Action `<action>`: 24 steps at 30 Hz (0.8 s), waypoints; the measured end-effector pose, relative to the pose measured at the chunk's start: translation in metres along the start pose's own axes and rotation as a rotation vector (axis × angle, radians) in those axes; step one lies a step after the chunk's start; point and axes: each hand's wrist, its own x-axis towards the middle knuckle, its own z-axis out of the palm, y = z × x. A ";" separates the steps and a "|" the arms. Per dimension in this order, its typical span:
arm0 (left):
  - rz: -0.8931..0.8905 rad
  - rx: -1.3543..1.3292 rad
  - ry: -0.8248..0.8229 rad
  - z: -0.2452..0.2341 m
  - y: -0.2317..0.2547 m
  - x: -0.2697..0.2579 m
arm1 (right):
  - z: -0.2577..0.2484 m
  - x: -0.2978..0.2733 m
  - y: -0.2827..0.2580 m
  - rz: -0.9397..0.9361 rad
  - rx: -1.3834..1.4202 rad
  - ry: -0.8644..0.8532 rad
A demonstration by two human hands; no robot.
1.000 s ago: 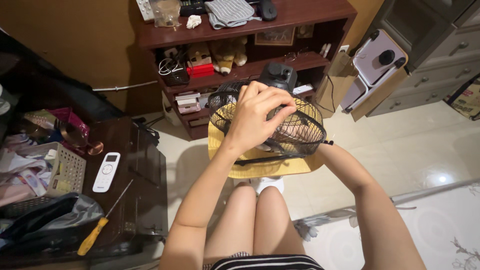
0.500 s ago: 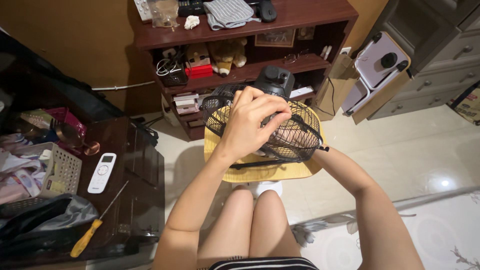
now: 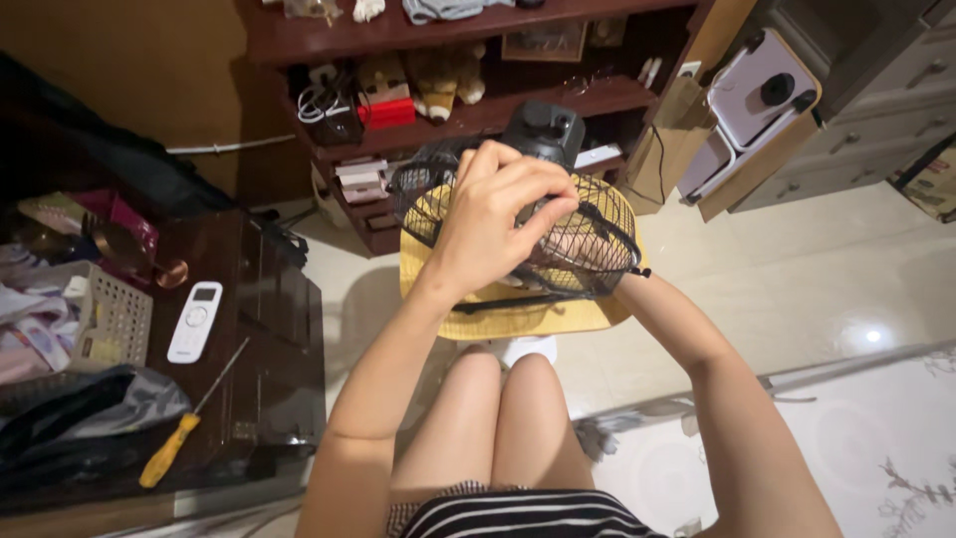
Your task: The person disassembles a small table fan by removing the front grille, then uses a screwdriver to loosen the central nut and remove the fan blade. The person continues to loosen the rear grille nut with the screwdriver.
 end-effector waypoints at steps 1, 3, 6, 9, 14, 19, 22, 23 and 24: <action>0.009 0.008 0.003 0.000 -0.001 0.000 | 0.004 0.002 0.001 0.001 0.141 0.037; 0.004 -0.001 0.001 0.000 0.001 -0.002 | 0.010 0.004 0.007 0.002 0.425 0.112; 0.006 0.007 0.010 -0.003 -0.002 0.000 | 0.002 0.002 0.005 0.044 0.145 0.101; -0.005 0.003 0.008 -0.002 -0.002 0.002 | -0.021 -0.002 0.010 0.060 0.021 0.094; -0.070 -0.226 0.151 -0.012 0.002 -0.002 | -0.099 -0.043 0.016 0.131 -0.457 0.192; -0.237 -0.406 0.467 -0.035 -0.034 -0.037 | -0.107 -0.134 0.019 -0.134 -0.467 0.720; -0.328 -0.207 0.585 -0.030 -0.079 -0.069 | -0.071 -0.167 0.004 -0.274 -0.460 0.833; -0.382 -0.138 0.614 -0.026 -0.097 -0.082 | -0.058 -0.173 0.000 -0.303 -0.501 0.837; -0.439 -0.251 0.622 -0.019 -0.117 -0.092 | -0.046 -0.175 -0.001 -0.332 -0.542 0.841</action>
